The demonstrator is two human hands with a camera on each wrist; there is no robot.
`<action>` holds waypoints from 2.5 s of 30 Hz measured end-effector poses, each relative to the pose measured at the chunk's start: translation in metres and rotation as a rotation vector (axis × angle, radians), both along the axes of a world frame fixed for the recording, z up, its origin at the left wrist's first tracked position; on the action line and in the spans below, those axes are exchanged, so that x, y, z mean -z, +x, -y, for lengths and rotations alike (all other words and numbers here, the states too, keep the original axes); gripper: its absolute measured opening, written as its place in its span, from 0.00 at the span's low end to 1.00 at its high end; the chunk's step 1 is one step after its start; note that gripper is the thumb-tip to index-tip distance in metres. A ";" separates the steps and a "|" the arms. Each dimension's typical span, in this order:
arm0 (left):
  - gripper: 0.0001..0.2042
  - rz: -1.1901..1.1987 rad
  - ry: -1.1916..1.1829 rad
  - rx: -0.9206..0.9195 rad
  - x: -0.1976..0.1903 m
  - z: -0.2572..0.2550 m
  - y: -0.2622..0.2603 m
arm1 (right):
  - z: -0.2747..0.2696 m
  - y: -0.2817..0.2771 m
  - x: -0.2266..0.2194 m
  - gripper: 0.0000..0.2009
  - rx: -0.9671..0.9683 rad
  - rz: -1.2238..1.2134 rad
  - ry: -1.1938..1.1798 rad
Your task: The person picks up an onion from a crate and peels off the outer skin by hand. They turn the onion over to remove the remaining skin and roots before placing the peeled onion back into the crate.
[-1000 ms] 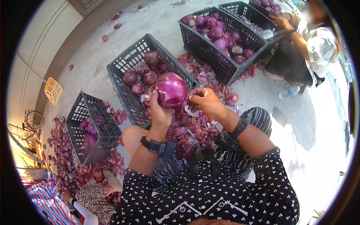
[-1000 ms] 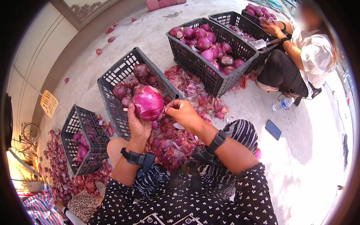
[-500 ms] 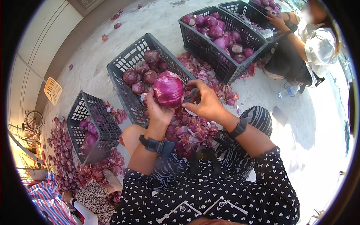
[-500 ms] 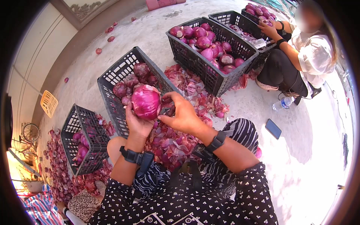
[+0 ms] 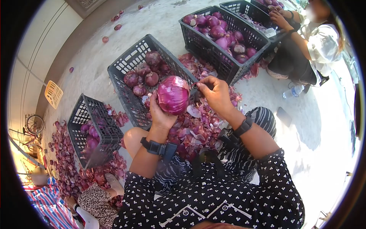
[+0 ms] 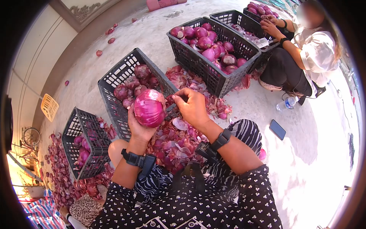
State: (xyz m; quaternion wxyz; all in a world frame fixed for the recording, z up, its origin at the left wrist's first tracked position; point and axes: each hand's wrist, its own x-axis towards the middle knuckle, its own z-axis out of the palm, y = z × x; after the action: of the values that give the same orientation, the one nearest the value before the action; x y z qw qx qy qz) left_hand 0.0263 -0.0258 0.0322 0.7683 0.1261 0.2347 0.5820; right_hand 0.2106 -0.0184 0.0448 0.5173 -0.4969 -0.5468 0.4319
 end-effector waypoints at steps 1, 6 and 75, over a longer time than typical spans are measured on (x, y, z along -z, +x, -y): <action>0.26 -0.005 0.004 0.013 0.000 0.000 -0.001 | -0.001 0.000 -0.002 0.07 -0.007 -0.066 -0.031; 0.28 -0.055 0.043 0.026 0.003 0.002 -0.001 | 0.010 -0.005 -0.005 0.07 -0.163 -0.065 0.056; 0.23 -0.662 0.489 -0.044 -0.002 0.005 0.001 | 0.000 0.021 -0.022 0.19 -0.398 -0.093 -0.094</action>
State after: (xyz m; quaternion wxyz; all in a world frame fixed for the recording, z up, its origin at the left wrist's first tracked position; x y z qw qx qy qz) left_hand 0.0271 -0.0305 0.0343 0.5859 0.4805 0.3266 0.5650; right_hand 0.2316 -0.0180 0.0664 0.4229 -0.3821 -0.5889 0.5730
